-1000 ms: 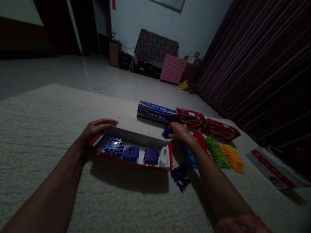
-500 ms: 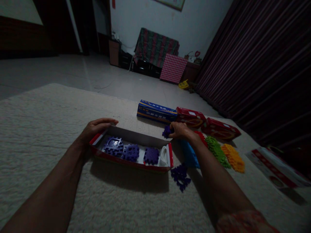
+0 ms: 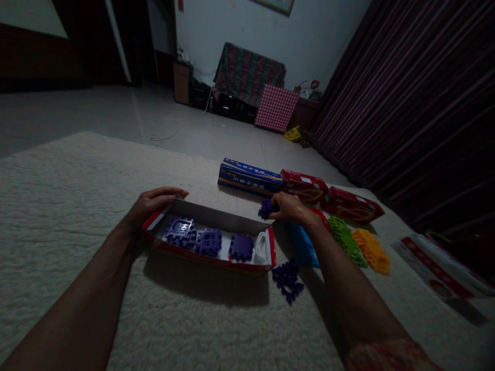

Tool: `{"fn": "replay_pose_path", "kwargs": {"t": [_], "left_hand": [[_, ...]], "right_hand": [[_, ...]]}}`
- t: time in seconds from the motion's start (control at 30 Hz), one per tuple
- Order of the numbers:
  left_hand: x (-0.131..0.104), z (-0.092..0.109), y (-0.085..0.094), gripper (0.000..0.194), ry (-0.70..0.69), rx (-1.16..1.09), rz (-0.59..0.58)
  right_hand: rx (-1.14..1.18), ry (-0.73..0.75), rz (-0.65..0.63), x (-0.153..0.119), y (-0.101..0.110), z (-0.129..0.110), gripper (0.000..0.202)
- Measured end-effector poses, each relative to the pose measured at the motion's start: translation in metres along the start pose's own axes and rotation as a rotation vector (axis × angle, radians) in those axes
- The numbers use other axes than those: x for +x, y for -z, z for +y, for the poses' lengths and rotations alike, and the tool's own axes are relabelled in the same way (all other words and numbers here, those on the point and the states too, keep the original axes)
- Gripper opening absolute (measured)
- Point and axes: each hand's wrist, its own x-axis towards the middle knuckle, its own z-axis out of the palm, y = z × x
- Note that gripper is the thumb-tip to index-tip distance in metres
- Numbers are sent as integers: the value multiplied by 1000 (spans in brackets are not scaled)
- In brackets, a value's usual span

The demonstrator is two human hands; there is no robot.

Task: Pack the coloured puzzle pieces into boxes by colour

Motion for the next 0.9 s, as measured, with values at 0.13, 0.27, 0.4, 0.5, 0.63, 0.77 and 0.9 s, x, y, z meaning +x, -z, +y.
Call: {"fn": "replay_pose_path", "kwargs": {"t": [0.13,0.27,0.4,0.5,0.63,0.77,0.9], "left_hand": [[0,-1,0,29,0,-8,-8],[0,-1,-2,27,17,-27,8],[-1,0,-3,25,8,-14,15],[1,-2,-1,25,-1,-16,6],[4,-6,1,23,-42,-27,-6],[6,-9,2,25,-39,-47,-17],[8,-11,2,25,-47,-70,-38]], "right_hand": [[6,4,-6,-4,4,-1,29],[21,15,-5,-1,1,2,29],[49,21,5,0,-1,6,29],[85,28,32,-4,2,8,28],[114,46,133,-13,9,11,26],[123,76,273,-21,22,6,29],[192,260,395,-39,42,-28,26]]}}
